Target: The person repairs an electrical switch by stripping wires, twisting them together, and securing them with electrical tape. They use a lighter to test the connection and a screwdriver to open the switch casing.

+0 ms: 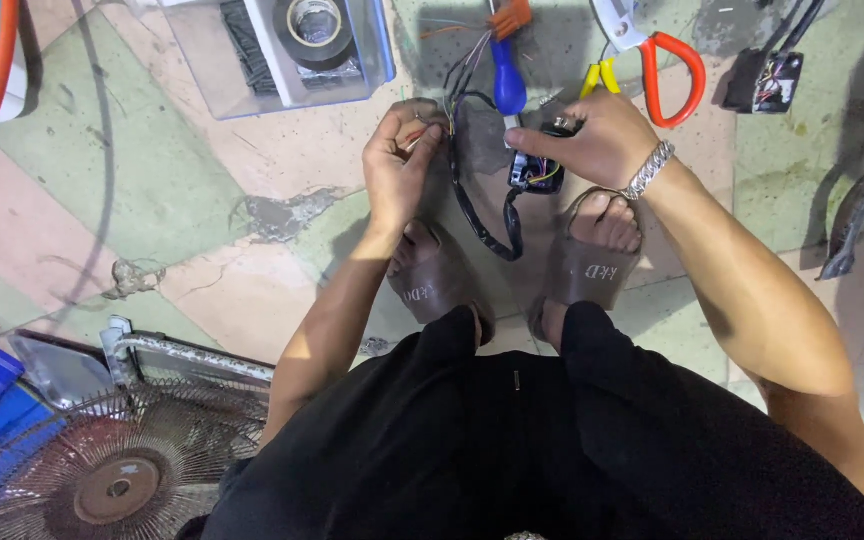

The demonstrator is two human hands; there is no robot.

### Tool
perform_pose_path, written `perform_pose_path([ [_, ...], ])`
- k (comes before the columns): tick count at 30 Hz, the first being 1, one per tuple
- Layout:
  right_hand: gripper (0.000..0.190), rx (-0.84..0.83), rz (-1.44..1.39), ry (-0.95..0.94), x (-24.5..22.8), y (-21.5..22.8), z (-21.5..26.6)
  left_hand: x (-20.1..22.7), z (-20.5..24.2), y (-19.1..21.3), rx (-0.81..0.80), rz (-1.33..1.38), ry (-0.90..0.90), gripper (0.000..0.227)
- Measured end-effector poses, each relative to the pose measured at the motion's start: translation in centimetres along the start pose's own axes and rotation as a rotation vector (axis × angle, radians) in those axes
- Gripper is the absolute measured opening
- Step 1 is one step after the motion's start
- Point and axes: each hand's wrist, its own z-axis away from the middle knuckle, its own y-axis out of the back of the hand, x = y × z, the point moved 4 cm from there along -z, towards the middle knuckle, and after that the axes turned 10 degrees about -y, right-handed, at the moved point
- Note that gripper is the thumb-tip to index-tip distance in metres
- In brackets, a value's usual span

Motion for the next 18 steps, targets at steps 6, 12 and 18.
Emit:
perform_pose_path([
  [6, 0.062, -0.005, 0.040, -0.013, 0.1, -0.5, -0.2, 0.5, -0.2, -0.1, -0.018, -0.057, -0.037, 0.028],
  [12, 0.069, -0.062, 0.107, -0.159, -0.1, -1.4, -0.3, -0.6, -0.1, -0.2, -0.030, -0.024, 0.000, 0.028],
  [18, 0.075, -0.130, 0.086, -0.290, 0.8, -2.4, -1.1, -1.3, -0.1, -0.2, 0.041, -0.020, -0.111, 0.029],
])
